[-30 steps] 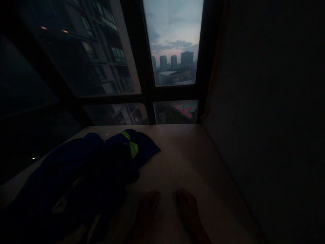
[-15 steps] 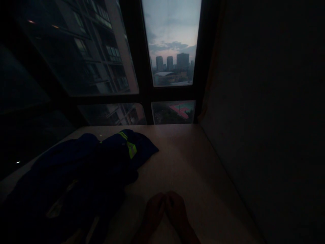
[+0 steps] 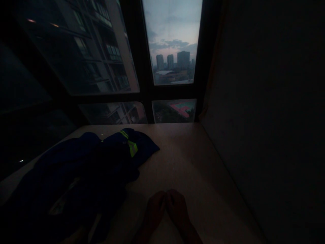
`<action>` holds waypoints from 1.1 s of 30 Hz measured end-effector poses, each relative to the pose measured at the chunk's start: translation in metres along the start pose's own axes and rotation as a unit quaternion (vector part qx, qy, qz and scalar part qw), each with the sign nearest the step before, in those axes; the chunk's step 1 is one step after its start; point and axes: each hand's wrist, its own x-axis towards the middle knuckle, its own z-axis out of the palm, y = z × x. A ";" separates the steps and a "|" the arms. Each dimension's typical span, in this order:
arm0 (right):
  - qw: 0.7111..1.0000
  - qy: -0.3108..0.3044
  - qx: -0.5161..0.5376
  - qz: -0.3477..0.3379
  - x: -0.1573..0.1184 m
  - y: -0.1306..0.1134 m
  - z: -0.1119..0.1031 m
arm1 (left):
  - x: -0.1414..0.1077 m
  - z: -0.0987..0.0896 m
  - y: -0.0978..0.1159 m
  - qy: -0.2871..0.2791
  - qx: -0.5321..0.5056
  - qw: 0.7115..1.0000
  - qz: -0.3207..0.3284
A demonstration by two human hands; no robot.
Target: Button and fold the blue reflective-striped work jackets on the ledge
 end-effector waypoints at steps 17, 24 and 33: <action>1.000 -0.004 0.005 -0.008 0.001 -0.002 -0.003 | -0.001 0.000 0.002 -0.007 0.009 1.000 -0.003; 1.000 0.000 -0.008 -0.007 0.000 -0.003 -0.003 | 0.000 -0.006 0.011 -0.012 0.002 1.000 -0.002; 1.000 -0.007 -0.012 -0.004 0.000 -0.004 -0.005 | -0.001 -0.001 0.007 -0.013 0.010 1.000 -0.002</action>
